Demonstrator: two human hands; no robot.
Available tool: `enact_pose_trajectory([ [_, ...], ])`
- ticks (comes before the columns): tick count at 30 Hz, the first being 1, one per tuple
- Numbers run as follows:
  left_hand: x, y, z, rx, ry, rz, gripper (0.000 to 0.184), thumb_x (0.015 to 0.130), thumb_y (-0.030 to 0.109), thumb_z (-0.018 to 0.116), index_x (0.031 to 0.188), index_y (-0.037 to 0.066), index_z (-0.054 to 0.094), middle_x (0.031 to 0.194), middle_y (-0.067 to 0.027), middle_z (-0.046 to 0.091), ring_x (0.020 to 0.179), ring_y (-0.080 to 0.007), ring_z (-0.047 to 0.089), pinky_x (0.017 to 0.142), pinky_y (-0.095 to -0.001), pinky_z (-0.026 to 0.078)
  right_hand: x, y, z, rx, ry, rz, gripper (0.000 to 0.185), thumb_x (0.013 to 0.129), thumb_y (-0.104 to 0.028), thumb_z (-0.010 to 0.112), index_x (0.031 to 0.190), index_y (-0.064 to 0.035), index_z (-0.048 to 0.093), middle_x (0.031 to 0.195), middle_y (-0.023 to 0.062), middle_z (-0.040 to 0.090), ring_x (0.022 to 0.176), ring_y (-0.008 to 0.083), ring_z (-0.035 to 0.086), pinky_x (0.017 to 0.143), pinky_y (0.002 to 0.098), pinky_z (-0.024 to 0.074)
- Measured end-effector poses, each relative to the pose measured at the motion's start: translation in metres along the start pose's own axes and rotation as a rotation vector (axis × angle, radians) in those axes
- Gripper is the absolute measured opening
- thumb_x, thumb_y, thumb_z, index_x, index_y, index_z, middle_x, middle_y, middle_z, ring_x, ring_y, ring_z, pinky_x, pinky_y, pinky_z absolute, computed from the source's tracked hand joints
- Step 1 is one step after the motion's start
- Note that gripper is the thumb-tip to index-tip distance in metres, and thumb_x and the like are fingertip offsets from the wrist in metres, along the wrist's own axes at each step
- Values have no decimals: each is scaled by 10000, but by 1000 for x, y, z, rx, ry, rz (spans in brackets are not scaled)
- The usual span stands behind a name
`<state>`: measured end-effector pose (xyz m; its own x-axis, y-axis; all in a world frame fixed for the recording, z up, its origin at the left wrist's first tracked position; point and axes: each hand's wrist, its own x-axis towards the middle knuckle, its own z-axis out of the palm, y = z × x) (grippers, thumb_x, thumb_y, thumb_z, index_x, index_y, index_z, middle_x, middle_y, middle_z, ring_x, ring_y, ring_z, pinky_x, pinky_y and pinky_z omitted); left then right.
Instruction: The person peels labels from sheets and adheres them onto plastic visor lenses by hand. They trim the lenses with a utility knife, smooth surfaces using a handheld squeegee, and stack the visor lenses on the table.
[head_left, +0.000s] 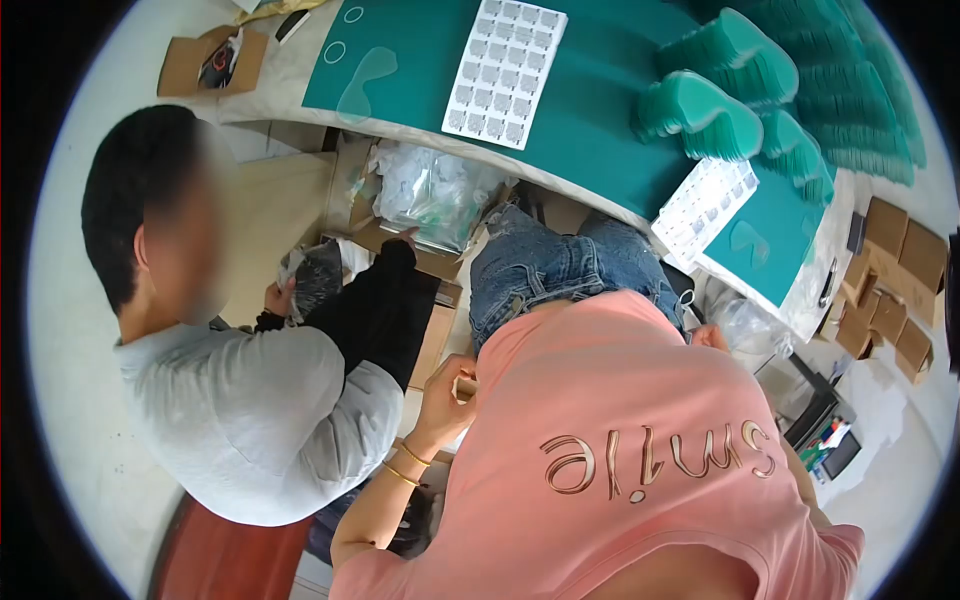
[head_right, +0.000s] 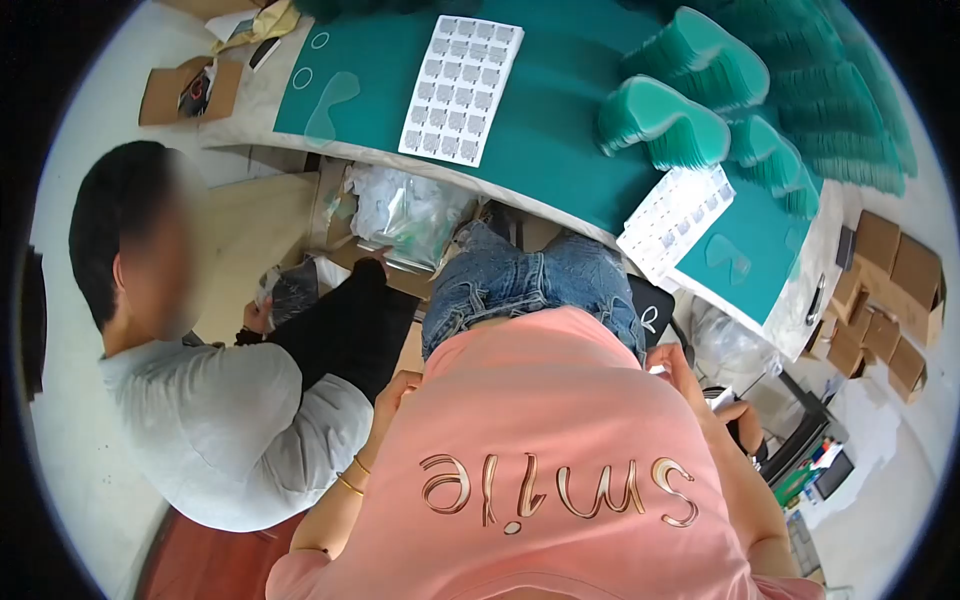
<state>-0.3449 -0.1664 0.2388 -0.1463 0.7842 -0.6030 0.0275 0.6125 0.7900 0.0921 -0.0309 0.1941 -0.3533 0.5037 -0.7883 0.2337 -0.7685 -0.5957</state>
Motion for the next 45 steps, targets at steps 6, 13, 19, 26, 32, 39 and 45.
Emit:
enact_pose_trajectory([
  [6,22,19,1,116,-135,-71,214,722,60,720,755,9,514,714,-19,522,676,-105,491,646,-234,407,-32,-87,30,-608,94,-99,318,759,-303,658,922,-33,612,891,50,629,829,172,589,751,326,452],
  [13,35,43,14,-59,-270,-104,224,748,94,697,680,15,499,676,9,501,627,-67,419,565,-234,343,-70,-63,-37,-620,-12,-110,297,762,-290,655,907,-33,622,863,56,631,795,175,591,727,332,457],
  [19,63,43,18,44,-403,-206,158,773,113,664,670,33,575,616,46,481,622,-28,457,542,-215,346,-137,-5,-73,-635,-122,-115,279,764,-279,653,894,-33,630,838,60,633,766,177,593,707,337,462],
  [26,53,97,7,-22,-644,-363,116,753,69,596,704,-17,656,589,25,553,548,-47,503,492,-204,369,-87,-24,-121,-727,-414,-95,259,767,-266,651,879,-32,641,810,65,636,733,180,596,683,343,467],
  [32,63,66,24,-119,-542,-251,243,824,167,575,692,-15,666,523,-10,519,475,-58,448,442,-244,342,-9,-77,-63,-825,-639,-43,243,769,-255,649,866,-32,649,786,70,638,704,182,598,662,348,471],
  [39,100,88,57,255,-289,211,265,843,260,692,746,23,623,634,-31,530,540,-105,434,497,-276,371,25,-153,25,-836,-220,-170,119,759,-18,631,866,-49,671,791,64,629,637,154,580,586,291,466],
  [45,117,89,47,250,-462,625,159,811,97,694,937,56,606,1046,-42,566,856,-194,554,719,-291,462,34,-169,60,-897,-478,-433,234,762,-36,686,987,-55,623,962,81,592,766,220,599,678,317,483],
])
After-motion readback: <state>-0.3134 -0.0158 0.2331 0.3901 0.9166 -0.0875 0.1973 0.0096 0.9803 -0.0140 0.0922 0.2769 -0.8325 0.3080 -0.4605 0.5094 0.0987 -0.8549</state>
